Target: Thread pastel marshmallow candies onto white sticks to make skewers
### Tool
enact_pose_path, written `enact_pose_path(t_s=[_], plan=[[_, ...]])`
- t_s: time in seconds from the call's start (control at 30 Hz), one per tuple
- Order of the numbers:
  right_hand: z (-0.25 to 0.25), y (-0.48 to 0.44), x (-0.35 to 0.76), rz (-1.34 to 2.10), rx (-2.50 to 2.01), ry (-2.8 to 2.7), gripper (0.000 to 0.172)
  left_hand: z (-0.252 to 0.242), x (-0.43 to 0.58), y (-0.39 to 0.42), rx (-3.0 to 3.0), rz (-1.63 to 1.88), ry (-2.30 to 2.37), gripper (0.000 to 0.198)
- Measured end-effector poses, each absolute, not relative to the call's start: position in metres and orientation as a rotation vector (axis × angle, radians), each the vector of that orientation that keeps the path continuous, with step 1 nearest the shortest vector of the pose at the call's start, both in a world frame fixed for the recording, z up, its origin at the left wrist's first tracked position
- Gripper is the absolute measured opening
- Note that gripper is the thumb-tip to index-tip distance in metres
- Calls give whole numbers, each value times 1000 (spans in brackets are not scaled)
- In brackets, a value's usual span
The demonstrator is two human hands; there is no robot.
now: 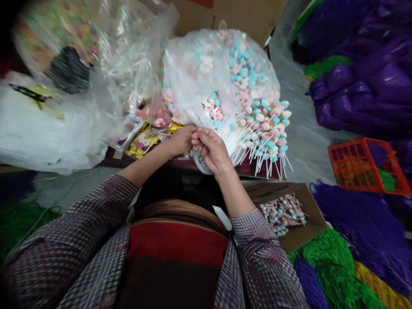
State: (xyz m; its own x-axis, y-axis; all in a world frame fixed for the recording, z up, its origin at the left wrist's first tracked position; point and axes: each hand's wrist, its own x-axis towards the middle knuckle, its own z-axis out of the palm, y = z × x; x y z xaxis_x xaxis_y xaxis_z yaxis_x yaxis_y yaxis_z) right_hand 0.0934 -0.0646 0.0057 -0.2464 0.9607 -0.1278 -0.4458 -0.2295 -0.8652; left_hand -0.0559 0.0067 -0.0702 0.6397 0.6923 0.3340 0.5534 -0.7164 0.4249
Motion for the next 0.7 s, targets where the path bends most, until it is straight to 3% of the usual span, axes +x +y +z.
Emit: enact_pose_path(t_s=[0.2, 0.47, 0.7], plan=[[47, -20, 62, 1535, -898, -1012, 37, -75, -53, 2, 2579, 725, 1120, 30], [60, 68, -7, 1226, -1054, -1505, 8, -75, -56, -3, 2640, 714, 1079, 27], [61, 76, -27, 417, -1589, -2260, 26, -73, -56, -2, 2565, 754, 1032, 30]])
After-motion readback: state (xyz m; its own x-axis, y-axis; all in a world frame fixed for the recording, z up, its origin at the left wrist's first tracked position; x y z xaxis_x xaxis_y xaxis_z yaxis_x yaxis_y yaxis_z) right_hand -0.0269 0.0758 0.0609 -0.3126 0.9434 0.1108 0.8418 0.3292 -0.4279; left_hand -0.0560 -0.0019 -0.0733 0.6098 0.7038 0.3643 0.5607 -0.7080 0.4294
